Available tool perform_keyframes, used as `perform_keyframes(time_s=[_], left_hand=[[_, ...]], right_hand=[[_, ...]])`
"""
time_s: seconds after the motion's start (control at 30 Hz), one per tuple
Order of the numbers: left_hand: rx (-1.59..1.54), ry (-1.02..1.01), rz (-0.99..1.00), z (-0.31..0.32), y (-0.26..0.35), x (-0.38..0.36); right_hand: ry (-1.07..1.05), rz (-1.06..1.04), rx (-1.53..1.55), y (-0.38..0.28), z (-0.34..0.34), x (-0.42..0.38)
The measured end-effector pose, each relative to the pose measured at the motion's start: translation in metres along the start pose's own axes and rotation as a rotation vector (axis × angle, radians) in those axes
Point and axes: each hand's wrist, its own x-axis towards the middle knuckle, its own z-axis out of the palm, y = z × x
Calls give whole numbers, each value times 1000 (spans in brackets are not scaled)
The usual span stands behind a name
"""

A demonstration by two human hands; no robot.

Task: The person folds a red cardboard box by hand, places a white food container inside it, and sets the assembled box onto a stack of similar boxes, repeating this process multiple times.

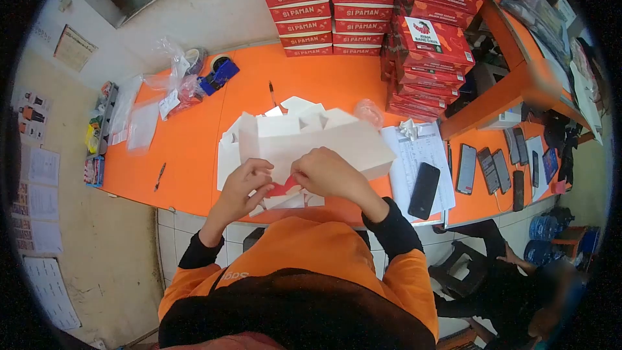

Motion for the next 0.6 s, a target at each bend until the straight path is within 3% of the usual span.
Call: perform_keyframes(time_s=[0.07,0.17,0.37,0.47,0.57,0.6], left_hand=[[102,53,-172,1,2,-1],[141,154,-1,-2,-1,7],[76,-5,-154,2,9,4],[154,23,86,-1,4,9],[122,-113,129,7,-1,6],[-48,-257,-94,10,1,5]], right_hand=[[120,69,24,-6,-1,0],[198,123,34,-11,-3,2],[195,116,-100,-6,7,2],[175,117,-90,-7,8,2],[192,32,-96,-9,15,3],[220,16,-117,-10,16,2]])
